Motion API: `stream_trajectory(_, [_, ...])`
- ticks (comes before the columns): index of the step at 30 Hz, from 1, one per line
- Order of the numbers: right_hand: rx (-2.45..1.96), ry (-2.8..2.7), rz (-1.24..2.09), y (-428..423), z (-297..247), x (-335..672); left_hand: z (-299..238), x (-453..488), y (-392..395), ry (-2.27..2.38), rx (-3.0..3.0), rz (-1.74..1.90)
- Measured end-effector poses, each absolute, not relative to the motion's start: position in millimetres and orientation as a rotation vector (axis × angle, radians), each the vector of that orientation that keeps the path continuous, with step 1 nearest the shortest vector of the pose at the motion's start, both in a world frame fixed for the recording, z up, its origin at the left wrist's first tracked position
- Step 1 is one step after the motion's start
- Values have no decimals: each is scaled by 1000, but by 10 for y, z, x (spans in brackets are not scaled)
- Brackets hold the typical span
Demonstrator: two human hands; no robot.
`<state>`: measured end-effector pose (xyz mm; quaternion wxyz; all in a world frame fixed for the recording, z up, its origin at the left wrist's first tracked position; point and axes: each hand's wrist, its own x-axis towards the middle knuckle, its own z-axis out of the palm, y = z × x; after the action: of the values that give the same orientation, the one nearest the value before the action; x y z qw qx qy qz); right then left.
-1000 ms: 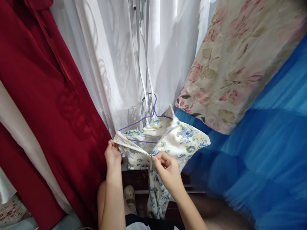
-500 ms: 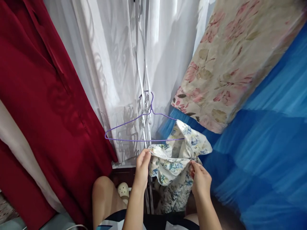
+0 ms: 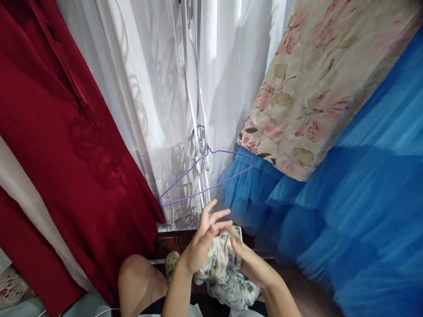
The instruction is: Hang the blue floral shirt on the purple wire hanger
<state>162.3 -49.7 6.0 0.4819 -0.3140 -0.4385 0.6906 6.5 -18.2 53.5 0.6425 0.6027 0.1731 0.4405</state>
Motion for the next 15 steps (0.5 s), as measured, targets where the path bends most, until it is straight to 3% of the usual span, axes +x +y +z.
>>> stream_trajectory(4, [-667, -1075, 1906, -492, -48, 1681, 185, -185, -76, 524, 1380, 749])
stream_trajectory(10, [-883, -1047, 1904, -532, 180, 2156, -132, -649, -178, 642, 1471, 359])
stream_trajectory(15, [-962, -1349, 1838, -544, 555, 2336, 149, -1016, -61, 905, 1995, 793])
